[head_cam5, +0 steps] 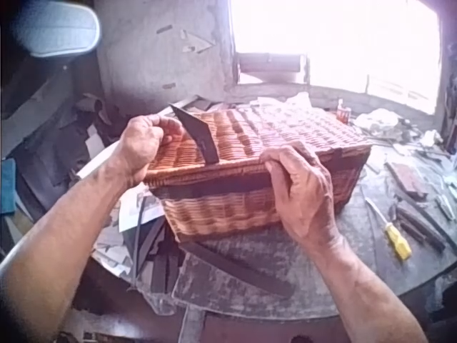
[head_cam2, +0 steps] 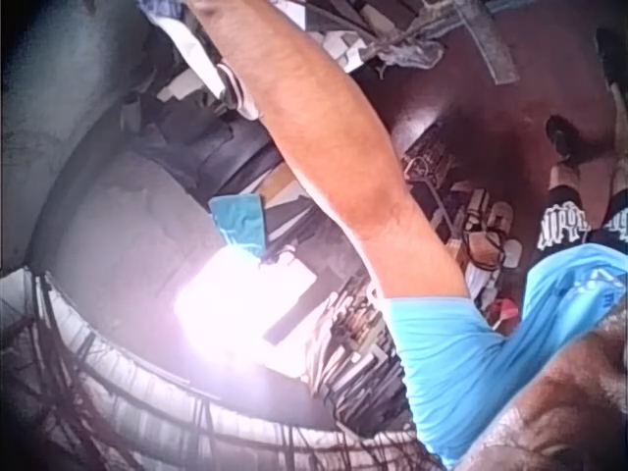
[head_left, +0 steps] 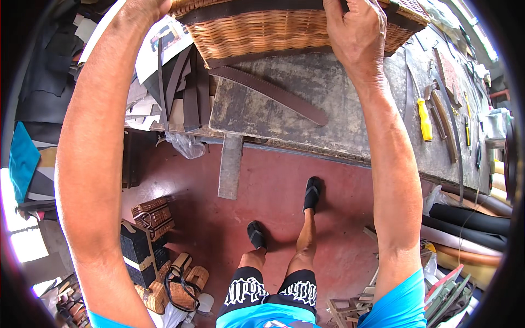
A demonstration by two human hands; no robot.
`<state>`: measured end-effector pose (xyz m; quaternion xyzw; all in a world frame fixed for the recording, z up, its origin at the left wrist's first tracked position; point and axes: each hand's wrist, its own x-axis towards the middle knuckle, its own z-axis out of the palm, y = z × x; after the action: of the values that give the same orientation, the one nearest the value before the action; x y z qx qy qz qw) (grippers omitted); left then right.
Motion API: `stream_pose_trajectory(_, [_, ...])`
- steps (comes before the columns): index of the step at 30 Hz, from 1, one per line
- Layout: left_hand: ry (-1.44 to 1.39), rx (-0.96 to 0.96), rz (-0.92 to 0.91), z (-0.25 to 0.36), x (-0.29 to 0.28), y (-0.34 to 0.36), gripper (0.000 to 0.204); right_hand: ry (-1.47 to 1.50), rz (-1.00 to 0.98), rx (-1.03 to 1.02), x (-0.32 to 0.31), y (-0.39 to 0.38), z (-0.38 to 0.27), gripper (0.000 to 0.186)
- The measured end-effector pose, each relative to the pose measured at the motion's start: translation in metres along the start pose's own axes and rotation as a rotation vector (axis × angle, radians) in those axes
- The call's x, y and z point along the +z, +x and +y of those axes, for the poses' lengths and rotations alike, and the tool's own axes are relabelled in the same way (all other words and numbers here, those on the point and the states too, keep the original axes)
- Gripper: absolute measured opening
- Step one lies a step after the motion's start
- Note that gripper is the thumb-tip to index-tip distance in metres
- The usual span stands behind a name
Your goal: Repairing or modifying a wicker basket by attaching a leather strap.
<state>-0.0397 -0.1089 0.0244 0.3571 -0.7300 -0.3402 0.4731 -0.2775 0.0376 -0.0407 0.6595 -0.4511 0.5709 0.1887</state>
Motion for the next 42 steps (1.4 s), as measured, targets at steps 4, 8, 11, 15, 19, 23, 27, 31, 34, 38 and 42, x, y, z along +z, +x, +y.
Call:
stream_pose_trajectory(4, [-0.104, -0.109, -0.050, 0.003, -0.005, 0.004, 0.033, -0.012, 0.015, -0.019, 0.002, 0.000, 0.001, 0.008])
stream_pose_trajectory(8, [-0.187, -0.178, -0.069, 0.013, -0.005, 0.002, 0.029, -0.016, 0.009, -0.047, 0.003, 0.000, 0.003, 0.009])
stream_pose_trajectory(11, [-0.251, -0.215, -0.053, 0.022, 0.007, -0.005, 0.029, -0.020, 0.041, -0.086, 0.004, -0.003, 0.007, 0.010])
stream_pose_trajectory(15, [-0.201, -0.188, -0.078, 0.030, 0.012, -0.017, 0.031, 0.031, 0.070, -0.088, 0.009, -0.008, 0.012, 0.011])
stream_pose_trajectory(19, [-0.192, -0.200, -0.067, 0.028, 0.011, -0.017, 0.032, -0.026, 0.071, -0.139, 0.006, -0.009, 0.010, 0.011])
stream_pose_trajectory(23, [-0.253, -0.289, -0.057, 0.032, 0.009, -0.006, 0.031, -0.017, 0.071, -0.102, 0.007, -0.007, 0.013, 0.011])
stream_pose_trajectory(27, [-0.137, -0.072, -0.118, 0.007, 0.004, -0.003, 0.029, -0.028, 0.006, -0.072, 0.001, -0.004, 0.010, 0.011])
stream_pose_trajectory(31, [0.081, 0.009, -0.047, -0.018, 0.001, -0.004, 0.030, -0.125, -0.059, -0.033, -0.002, 0.000, 0.007, 0.012])
stream_pose_trajectory(34, [0.229, 0.128, 0.013, -0.012, 0.012, -0.007, 0.030, -0.051, -0.138, 0.029, -0.011, 0.004, 0.004, 0.016])
stream_pose_trajectory(38, [0.368, 0.085, 0.135, 0.007, 0.021, -0.021, 0.026, -0.025, -0.243, 0.138, -0.020, 0.014, -0.012, 0.018])
stream_pose_trajectory(42, [0.569, 0.146, 0.139, 0.026, 0.032, -0.028, 0.027, -0.003, -0.353, 0.191, -0.031, 0.024, -0.016, 0.024])
